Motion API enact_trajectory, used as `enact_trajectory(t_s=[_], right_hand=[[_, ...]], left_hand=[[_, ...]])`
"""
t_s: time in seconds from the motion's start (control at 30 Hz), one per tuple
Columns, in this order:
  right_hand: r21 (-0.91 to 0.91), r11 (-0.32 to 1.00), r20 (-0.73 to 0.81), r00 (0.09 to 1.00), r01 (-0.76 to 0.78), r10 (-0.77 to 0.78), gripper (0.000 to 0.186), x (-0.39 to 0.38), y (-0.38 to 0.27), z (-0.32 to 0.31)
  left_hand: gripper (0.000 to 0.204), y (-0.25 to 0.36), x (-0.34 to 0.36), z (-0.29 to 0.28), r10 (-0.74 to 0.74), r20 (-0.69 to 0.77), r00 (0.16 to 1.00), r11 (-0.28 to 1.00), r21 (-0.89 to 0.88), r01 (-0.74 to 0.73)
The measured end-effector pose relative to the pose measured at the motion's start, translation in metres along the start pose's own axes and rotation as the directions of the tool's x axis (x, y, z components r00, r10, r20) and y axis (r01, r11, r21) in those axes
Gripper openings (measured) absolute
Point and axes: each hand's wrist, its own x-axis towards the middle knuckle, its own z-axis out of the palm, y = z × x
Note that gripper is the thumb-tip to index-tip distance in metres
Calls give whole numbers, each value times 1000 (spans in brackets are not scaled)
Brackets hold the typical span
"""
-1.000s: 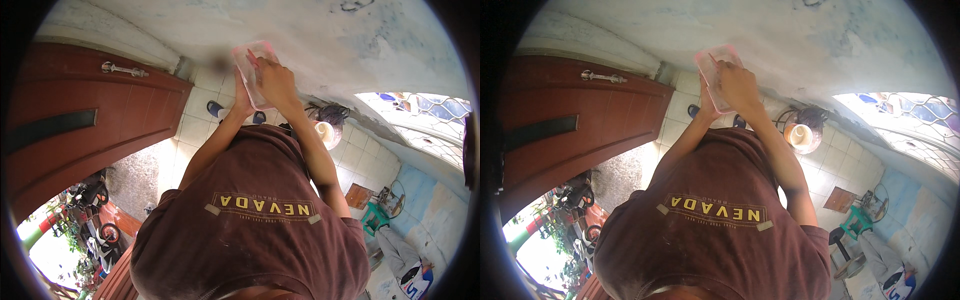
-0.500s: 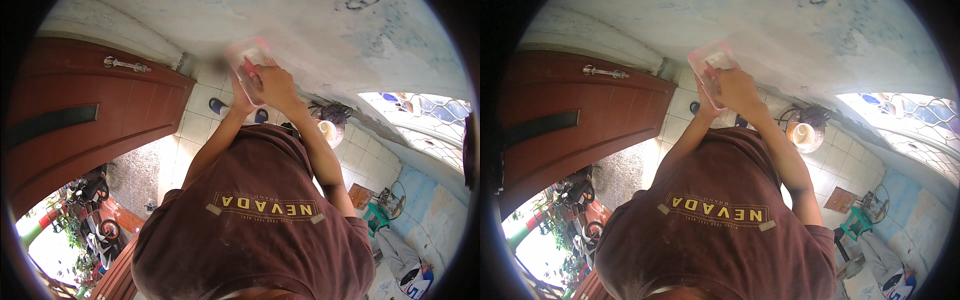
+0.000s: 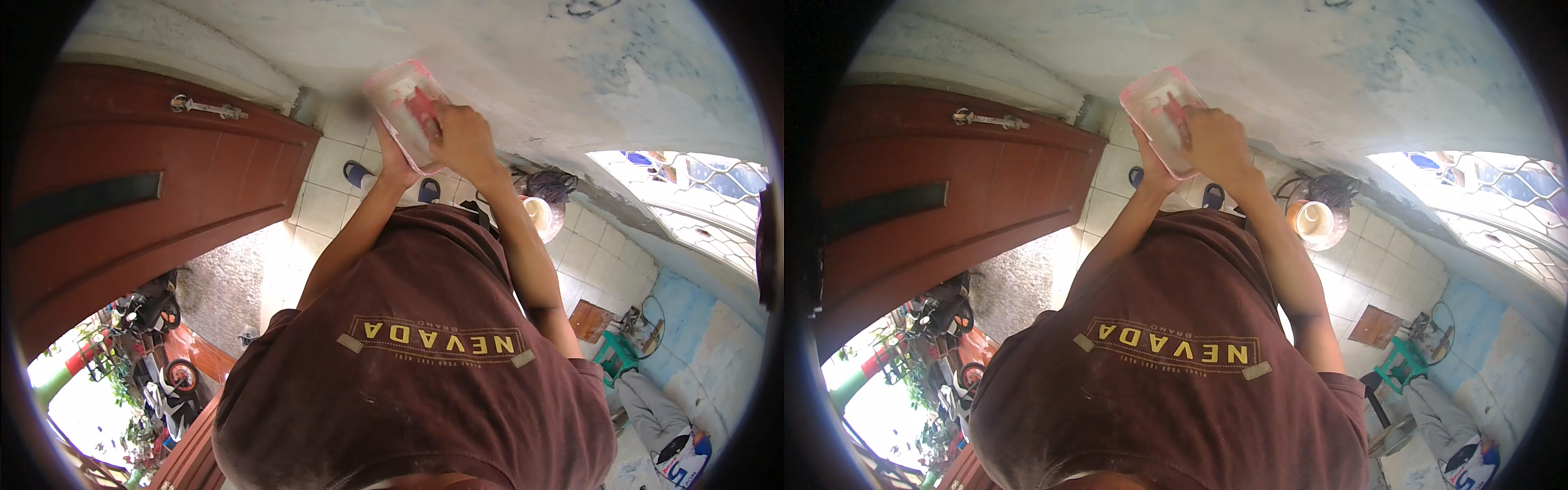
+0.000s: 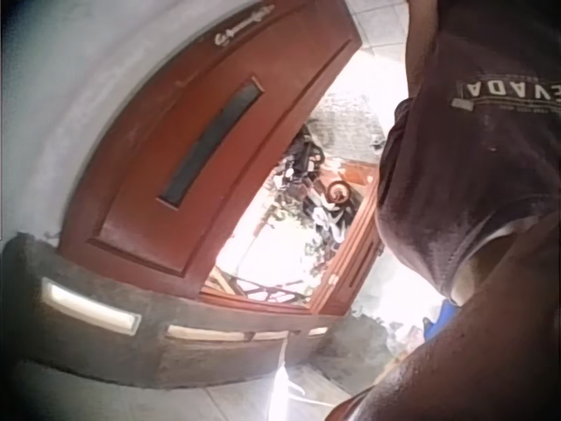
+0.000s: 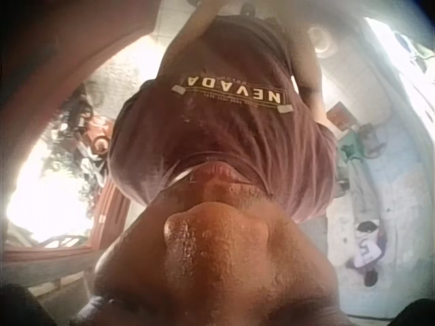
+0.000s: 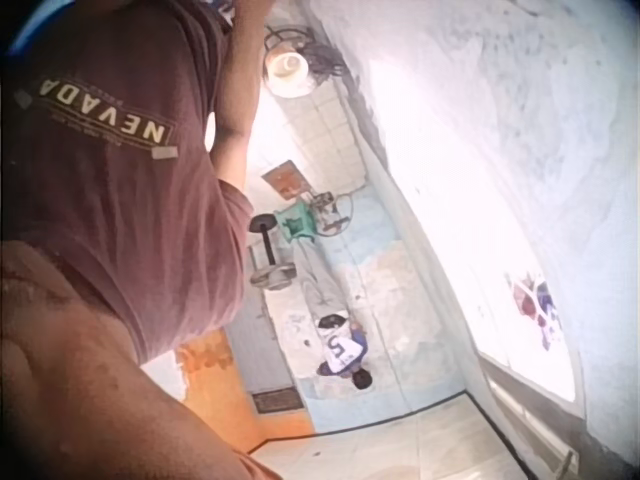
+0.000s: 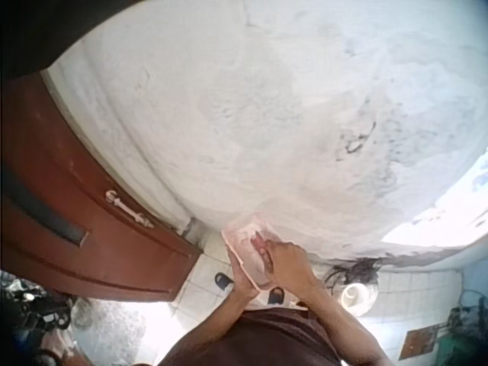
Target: The person patches a wall by applying a white substance from a container onto the surface using a red putty knife.
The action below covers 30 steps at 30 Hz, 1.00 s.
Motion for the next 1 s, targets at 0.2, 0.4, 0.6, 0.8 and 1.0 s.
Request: enact_trajectory(t_s=[0.2, 0.4, 0.6, 0.8, 1.0], right_hand=[[-71, 986, -98, 983, 149, -155, 24, 7, -5, 9], [-29, 1000, -101, 995, 9, -12, 21, 10, -3, -12], [17, 987, -81, 984, 158, -156, 20, -2, -18, 10], [-41, 992, -131, 984, 118, -122, 21, 10, -15, 16], [-13, 1000, 6, 1000, 8, -8, 20, 11, -1, 3]], left_hand=[[89, -5, 5, 8, -16, -89, 996, 996, 82, 23], [85, 8, 1, 14, -59, 40, 997, 998, 20, 58], [85, 7, 3, 0, -72, 3, 997, 997, 14, 72], [87, 9, 9, 7, -27, -63, 998, 987, 156, 36], [84, 17, 7, 2, -75, 7, 997, 996, 56, 74]])
